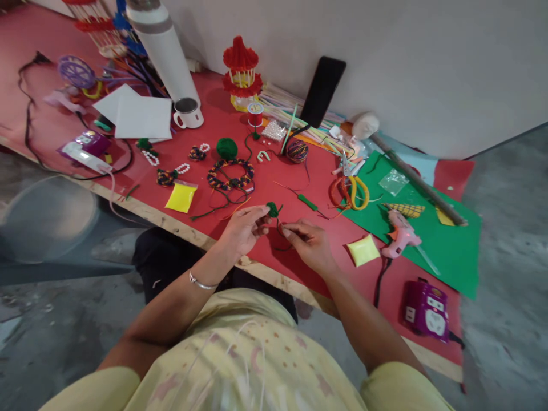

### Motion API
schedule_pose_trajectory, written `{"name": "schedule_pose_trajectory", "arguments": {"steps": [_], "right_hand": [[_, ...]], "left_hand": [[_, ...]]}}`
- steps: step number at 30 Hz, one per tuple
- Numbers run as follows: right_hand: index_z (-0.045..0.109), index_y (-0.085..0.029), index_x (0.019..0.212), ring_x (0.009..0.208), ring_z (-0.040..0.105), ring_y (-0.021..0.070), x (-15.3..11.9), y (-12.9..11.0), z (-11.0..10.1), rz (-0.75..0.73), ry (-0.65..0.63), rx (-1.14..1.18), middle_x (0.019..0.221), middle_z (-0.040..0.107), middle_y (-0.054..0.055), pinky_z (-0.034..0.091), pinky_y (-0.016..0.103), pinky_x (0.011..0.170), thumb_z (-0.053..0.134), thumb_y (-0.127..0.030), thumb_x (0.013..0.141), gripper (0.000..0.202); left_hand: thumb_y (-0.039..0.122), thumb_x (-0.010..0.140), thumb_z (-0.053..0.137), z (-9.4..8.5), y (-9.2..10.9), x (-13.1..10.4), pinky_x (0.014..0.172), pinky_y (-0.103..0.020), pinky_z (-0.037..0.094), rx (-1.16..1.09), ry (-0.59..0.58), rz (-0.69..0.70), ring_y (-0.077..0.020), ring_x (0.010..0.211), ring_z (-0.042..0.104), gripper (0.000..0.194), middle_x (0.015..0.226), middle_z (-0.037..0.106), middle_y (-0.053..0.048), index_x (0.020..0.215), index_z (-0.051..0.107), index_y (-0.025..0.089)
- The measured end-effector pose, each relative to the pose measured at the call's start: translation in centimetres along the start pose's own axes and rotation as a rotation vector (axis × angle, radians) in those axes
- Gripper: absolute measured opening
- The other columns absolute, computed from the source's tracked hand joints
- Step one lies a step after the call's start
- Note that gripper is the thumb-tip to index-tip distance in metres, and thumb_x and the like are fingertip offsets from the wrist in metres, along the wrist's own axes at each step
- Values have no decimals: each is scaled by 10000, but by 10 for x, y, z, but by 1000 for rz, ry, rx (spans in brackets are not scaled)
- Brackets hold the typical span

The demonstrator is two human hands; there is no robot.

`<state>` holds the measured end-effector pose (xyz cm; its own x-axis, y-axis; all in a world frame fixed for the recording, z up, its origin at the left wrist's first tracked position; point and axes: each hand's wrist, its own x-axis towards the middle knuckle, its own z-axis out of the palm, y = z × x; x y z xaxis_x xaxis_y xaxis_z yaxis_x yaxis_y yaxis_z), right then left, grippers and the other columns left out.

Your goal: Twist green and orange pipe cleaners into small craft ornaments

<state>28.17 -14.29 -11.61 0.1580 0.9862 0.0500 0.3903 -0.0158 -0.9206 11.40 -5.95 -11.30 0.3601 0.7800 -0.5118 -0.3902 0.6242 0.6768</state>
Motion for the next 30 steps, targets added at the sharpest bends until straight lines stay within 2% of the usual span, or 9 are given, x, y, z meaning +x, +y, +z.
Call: {"name": "schedule_pose_trajectory", "arguments": {"steps": [7,17,23,30], "right_hand": [[787,-242,936,718,618,163,-1,1,1,4,-5,9,788,684,33,466,306,666,660,-331,901,160],[785,-231,932,690,591,149,-1,-2,1,12,-14,30,765,662,21,442,291,643,660,-308,898,150],[783,-222,928,711,600,152,-1,-1,1,12,-10,20,782,674,24,456,289,672,657,-350,901,181],[780,-224,907,740,627,161,-1,-2,2,20,-16,54,797,696,25,473,297,703,666,-331,892,157]], "left_hand": [[294,599,895,3,-2,-2,502,-185,465,7,38,36,-94,624,609,297,673,641,-4,757,699,136],[304,598,893,5,-5,-3,518,-204,471,16,26,59,-99,627,598,303,666,631,1,757,698,135],[308,612,884,5,-9,-2,495,-195,469,22,17,85,-95,620,585,284,672,626,2,761,719,131],[320,634,873,2,-16,1,492,-209,494,57,28,179,-98,625,588,259,726,633,-7,767,739,142]]}}
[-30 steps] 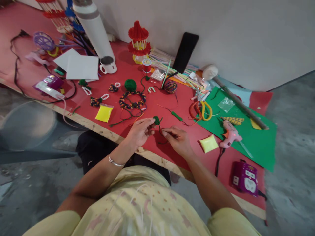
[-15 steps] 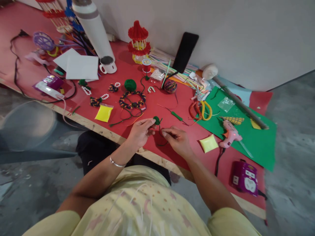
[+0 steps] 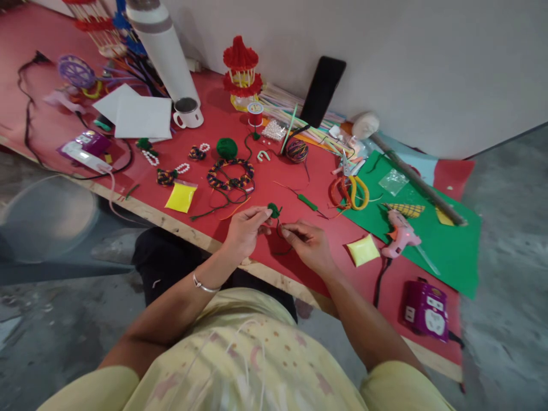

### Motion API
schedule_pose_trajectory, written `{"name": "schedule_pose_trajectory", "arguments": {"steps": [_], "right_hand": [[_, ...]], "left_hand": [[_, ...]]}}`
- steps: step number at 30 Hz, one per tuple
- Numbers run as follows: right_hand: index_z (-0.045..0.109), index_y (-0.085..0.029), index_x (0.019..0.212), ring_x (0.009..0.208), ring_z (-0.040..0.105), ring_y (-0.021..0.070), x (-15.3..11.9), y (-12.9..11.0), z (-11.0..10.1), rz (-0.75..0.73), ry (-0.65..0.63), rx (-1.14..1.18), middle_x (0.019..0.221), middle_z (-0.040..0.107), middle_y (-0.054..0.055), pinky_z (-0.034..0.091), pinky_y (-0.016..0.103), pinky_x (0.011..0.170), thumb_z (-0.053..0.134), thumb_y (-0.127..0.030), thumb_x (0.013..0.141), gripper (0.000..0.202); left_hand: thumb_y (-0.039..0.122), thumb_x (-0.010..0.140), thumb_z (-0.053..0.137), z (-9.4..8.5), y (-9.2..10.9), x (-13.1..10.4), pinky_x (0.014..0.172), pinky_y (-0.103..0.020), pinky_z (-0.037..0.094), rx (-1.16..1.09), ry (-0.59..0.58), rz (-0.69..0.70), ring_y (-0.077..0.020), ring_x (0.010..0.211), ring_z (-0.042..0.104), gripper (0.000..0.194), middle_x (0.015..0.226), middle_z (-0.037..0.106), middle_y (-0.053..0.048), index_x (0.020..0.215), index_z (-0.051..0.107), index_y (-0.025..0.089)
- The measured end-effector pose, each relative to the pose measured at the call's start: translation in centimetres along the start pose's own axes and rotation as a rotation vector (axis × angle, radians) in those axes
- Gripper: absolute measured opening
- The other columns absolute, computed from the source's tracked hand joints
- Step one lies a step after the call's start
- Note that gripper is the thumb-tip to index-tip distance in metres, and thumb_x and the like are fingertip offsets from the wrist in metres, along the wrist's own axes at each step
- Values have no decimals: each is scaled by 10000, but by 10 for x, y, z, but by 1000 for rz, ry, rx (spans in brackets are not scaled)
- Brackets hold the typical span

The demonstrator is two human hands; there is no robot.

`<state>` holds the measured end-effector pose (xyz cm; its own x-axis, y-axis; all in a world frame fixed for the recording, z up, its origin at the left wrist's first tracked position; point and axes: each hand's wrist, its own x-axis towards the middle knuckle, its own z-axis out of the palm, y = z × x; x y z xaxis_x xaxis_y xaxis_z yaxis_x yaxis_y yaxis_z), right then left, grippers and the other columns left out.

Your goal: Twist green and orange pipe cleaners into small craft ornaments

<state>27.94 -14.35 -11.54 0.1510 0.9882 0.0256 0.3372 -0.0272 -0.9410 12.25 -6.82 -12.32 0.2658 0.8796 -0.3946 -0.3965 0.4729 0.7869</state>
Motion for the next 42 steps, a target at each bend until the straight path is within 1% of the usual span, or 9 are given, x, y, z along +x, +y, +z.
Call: {"name": "schedule_pose_trajectory", "arguments": {"steps": [5,12,15,19,21,24,30,37,42], "right_hand": [[777,-233,913,736,628,160,0,0,-1,-12,-8,0,805,701,25,471,296,692,663,-328,896,150],[771,-225,899,733,614,156,0,0,-1,-33,0,-11,793,682,24,462,292,681,659,-315,905,144],[775,-224,911,731,616,158,0,1,-1,-51,8,-18,790,681,29,465,297,678,658,-301,908,140],[781,-234,934,726,622,164,0,4,-2,-70,16,-47,804,690,37,472,304,669,656,-307,911,146],[780,-236,933,731,622,165,1,4,-2,-75,9,-53,804,688,36,476,306,676,650,-308,916,149],[777,-238,945,738,621,163,1,3,-3,-72,-2,-54,809,683,34,475,305,677,643,-305,923,152],[757,-239,1062,746,613,164,0,5,-2,-114,-59,-62,840,668,41,471,312,680,605,-301,951,198],[708,-219,1151,755,576,153,0,4,-1,-194,-100,-79,838,609,30,462,298,690,553,-263,979,236],[697,-229,1150,770,574,159,-1,0,-2,-193,-104,-91,844,597,33,473,302,707,534,-274,987,234]], "left_hand": [[313,626,871,1,-1,-1,480,-216,501,38,-9,76,-99,623,584,253,747,624,-11,752,745,134],[317,626,861,4,-2,-5,497,-223,497,68,-25,76,-102,611,589,249,721,627,-14,729,737,127],[313,616,866,4,0,-7,500,-221,487,32,-34,29,-106,611,593,258,696,624,-11,717,717,129],[419,690,805,1,5,-6,465,-222,448,-68,-54,-159,-121,607,600,309,709,646,-21,782,701,143],[419,697,803,-1,9,-4,458,-218,431,-69,-53,-198,-113,592,591,309,709,649,-16,796,694,147],[354,663,843,-2,12,-2,462,-204,409,-35,-42,-182,-102,588,582,285,668,629,-3,768,678,147],[337,639,862,-3,11,1,447,-189,373,-34,-43,-235,-97,582,580,288,643,619,0,759,681,147],[309,617,870,-1,5,2,501,-200,437,-105,-5,-197,-92,575,588,284,637,641,1,752,688,138],[302,632,866,1,3,1,528,-197,467,-145,4,-176,-82,558,590,274,640,647,5,748,677,140]]}}
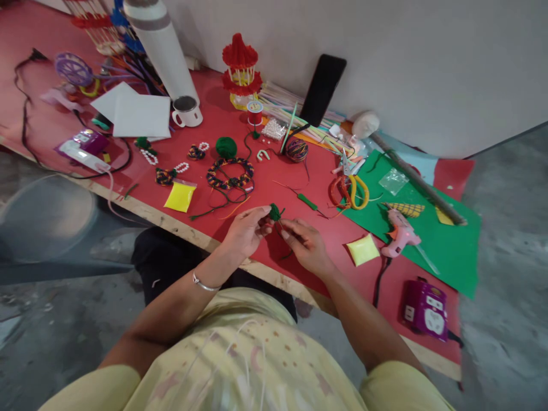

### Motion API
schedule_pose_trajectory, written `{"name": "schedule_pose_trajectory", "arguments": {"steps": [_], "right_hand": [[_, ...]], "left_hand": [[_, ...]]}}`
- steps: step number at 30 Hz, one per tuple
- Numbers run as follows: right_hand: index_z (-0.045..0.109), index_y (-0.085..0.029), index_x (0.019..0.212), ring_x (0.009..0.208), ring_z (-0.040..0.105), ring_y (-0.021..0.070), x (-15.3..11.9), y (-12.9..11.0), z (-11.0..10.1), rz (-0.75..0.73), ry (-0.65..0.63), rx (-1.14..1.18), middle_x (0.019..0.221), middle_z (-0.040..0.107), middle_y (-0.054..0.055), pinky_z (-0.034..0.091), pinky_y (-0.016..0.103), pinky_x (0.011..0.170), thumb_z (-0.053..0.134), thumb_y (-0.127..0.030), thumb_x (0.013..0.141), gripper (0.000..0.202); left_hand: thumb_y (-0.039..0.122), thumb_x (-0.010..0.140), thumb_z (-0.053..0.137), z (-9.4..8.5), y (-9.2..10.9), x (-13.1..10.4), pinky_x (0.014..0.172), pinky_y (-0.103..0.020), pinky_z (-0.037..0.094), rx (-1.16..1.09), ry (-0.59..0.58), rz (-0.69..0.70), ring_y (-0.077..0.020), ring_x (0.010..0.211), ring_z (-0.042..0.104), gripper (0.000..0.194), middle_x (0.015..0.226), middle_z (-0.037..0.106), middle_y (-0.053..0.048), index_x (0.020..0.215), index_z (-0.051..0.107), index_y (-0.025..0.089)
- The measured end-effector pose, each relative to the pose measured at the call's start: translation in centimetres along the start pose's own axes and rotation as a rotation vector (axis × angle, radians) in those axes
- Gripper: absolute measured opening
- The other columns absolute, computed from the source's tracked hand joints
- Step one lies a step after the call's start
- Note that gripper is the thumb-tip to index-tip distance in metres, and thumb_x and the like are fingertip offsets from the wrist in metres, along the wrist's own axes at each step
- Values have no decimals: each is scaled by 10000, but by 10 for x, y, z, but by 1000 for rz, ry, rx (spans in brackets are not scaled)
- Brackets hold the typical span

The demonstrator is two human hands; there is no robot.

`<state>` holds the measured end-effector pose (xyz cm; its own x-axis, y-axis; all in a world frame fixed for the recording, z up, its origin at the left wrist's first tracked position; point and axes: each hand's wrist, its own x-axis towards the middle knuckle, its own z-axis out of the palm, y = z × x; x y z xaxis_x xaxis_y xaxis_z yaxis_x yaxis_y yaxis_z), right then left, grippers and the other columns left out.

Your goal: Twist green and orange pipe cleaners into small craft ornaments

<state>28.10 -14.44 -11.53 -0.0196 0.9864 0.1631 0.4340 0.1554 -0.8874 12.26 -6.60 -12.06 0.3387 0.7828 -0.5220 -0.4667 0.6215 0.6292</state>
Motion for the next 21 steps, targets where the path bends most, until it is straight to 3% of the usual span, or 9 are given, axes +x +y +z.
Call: {"name": "schedule_pose_trajectory", "arguments": {"steps": [21], "right_hand": [[701,-234,1156,751,570,154,-1,0,-1,12,4,7,830,599,28,466,294,686,540,-289,987,240]], "left_hand": [[334,646,855,6,-3,-6,492,-199,485,110,12,178,-95,636,609,249,764,659,-5,745,726,145]]}}
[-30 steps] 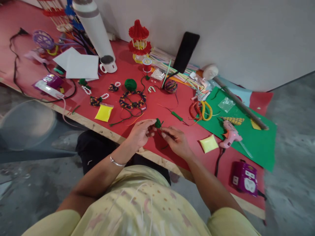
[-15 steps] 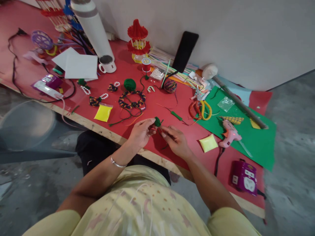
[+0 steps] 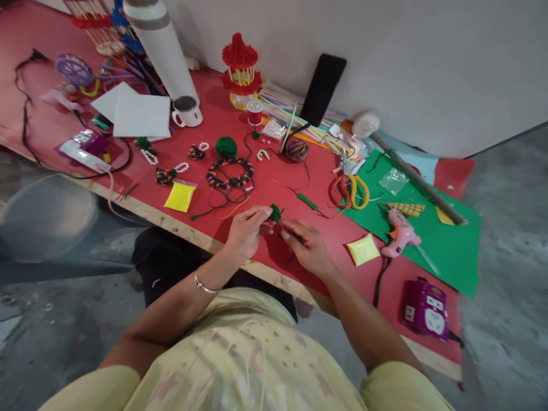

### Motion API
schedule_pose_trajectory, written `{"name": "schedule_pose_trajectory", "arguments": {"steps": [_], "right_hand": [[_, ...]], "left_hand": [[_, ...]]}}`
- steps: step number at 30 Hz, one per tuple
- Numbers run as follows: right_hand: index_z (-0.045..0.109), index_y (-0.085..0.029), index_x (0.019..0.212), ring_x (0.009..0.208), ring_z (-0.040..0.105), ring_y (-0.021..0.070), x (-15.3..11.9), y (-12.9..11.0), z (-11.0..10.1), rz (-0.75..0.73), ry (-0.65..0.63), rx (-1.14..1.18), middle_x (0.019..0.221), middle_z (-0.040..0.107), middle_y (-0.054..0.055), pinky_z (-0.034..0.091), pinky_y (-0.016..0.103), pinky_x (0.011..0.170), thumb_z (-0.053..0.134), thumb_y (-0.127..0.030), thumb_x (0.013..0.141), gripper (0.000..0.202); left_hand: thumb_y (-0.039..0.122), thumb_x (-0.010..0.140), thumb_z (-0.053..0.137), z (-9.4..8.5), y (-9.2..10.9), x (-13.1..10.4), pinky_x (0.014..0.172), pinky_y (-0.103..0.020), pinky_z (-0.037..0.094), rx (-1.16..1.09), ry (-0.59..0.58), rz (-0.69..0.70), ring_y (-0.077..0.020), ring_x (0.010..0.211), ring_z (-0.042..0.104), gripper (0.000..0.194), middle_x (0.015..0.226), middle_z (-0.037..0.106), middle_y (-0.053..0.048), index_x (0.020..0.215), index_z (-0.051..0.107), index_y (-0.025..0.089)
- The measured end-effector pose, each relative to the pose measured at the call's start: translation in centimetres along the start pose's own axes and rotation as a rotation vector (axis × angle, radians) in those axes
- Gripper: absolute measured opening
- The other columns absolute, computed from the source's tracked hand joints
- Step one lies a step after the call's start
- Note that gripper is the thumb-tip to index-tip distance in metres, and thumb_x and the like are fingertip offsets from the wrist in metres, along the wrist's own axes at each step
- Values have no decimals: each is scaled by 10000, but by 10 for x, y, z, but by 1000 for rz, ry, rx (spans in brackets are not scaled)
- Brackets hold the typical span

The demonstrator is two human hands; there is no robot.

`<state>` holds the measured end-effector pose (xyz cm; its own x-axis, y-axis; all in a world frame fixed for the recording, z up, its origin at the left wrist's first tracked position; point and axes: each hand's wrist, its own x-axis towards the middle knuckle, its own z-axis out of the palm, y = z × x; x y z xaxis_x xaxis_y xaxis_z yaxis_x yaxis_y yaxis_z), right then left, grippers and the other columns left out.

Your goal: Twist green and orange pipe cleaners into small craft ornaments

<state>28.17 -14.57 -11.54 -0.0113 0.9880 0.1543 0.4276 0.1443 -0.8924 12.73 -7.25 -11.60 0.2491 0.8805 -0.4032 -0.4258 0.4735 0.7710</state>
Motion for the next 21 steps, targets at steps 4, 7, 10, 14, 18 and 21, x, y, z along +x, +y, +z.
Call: {"name": "schedule_pose_trajectory", "arguments": {"steps": [4,7,10,14,18,21], "right_hand": [[706,-233,1143,749,572,156,0,0,1,5,12,10,830,603,30,465,296,681,543,-294,985,235],[707,-240,1141,750,575,160,1,-1,1,20,0,9,833,605,32,471,300,686,539,-308,987,238],[709,-239,1139,752,576,161,1,-1,1,13,-4,9,831,607,35,481,303,699,540,-317,986,241],[706,-237,1153,743,580,158,0,-1,0,20,-16,25,838,606,34,480,302,690,540,-317,984,250],[703,-237,1164,742,584,159,-1,-1,-1,32,-24,39,834,594,33,485,309,697,550,-325,980,255],[702,-240,1159,755,590,161,-2,-1,-1,40,-29,53,836,594,33,493,308,701,550,-336,979,254]], "left_hand": [[345,668,844,-1,-3,-1,500,-199,481,6,-12,0,-92,623,606,244,762,657,-8,762,735,149],[350,664,846,-2,-4,-1,507,-203,481,26,-7,34,-93,634,607,246,787,657,-14,758,738,150],[347,663,845,-2,-4,-1,503,-203,482,43,-4,77,-93,649,605,234,816,651,-15,748,744,153],[338,679,834,-2,-6,-1,496,-204,487,61,-15,125,-96,659,600,201,831,640,-17,727,752,160],[327,698,823,-3,-8,-1,505,-212,497,109,-17,208,-89,645,580,171,843,627,-18,714,764,168],[336,689,833,-3,-10,-1,513,-218,498,139,-4,243,-82,622,561,174,829,622,-18,713,773,174]]}}
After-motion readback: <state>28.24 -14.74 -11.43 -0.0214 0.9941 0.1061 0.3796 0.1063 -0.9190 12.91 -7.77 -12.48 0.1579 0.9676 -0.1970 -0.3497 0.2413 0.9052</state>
